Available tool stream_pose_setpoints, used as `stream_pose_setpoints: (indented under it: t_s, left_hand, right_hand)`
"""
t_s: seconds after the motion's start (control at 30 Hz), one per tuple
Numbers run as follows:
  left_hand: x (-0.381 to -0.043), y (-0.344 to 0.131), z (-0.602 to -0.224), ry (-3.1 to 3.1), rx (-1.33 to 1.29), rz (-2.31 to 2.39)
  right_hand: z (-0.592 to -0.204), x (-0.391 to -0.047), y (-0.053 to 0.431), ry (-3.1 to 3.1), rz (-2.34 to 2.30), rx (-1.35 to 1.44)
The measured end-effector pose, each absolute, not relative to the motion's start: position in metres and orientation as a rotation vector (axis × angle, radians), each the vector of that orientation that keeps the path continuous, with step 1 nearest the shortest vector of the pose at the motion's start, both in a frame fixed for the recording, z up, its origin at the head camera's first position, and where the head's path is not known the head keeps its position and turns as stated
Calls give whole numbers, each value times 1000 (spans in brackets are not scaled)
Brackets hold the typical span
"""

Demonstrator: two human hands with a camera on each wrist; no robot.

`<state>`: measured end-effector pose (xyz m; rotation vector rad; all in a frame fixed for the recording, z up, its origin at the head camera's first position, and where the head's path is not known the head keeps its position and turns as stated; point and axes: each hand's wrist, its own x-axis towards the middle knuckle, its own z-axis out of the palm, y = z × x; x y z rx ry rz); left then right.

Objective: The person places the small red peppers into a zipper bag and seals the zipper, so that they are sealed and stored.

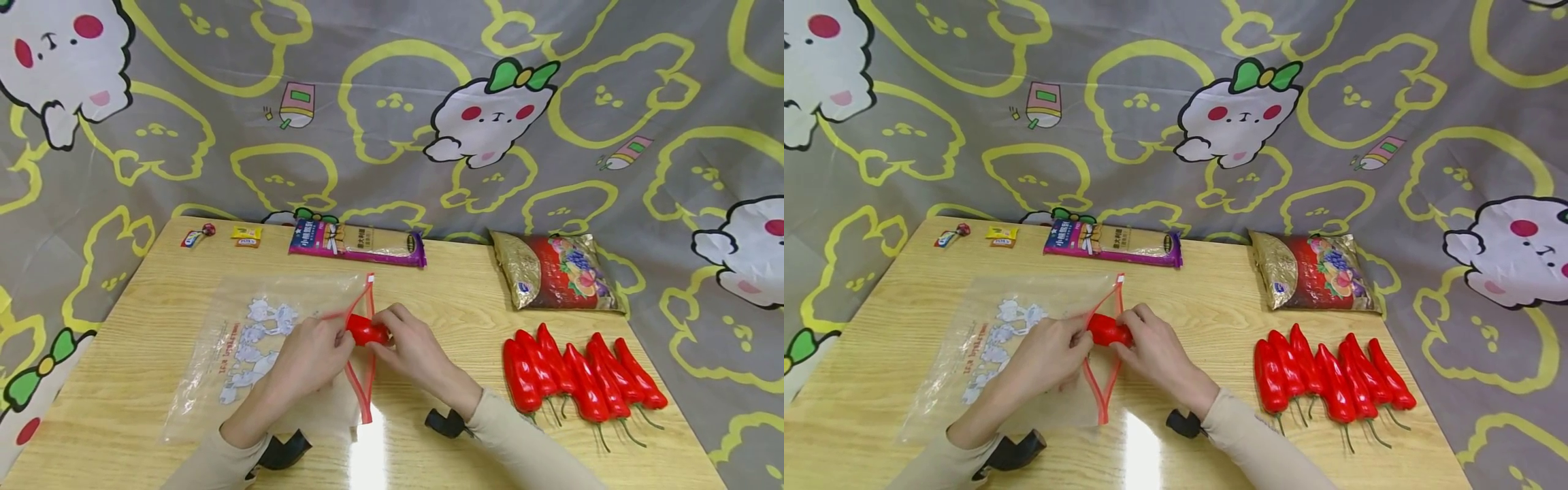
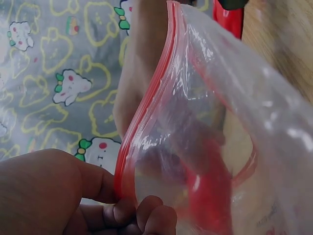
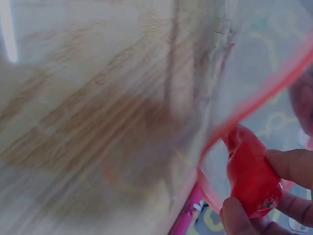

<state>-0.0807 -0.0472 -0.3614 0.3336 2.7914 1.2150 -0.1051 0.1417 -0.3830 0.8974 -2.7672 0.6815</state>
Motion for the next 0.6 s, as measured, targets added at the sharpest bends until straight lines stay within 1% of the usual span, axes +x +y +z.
stream_pose_setpoints:
  t_s: [0.27, 0.6]
  left_hand:
    - [-81, -47, -362, 2869, 418, 1188]
    - [-84, -47, -365, 2968, 466, 1099]
  right_hand:
    - [-398, -114, 116, -2721, 508, 963]
    - [-407, -122, 99, -2694, 461, 1044]
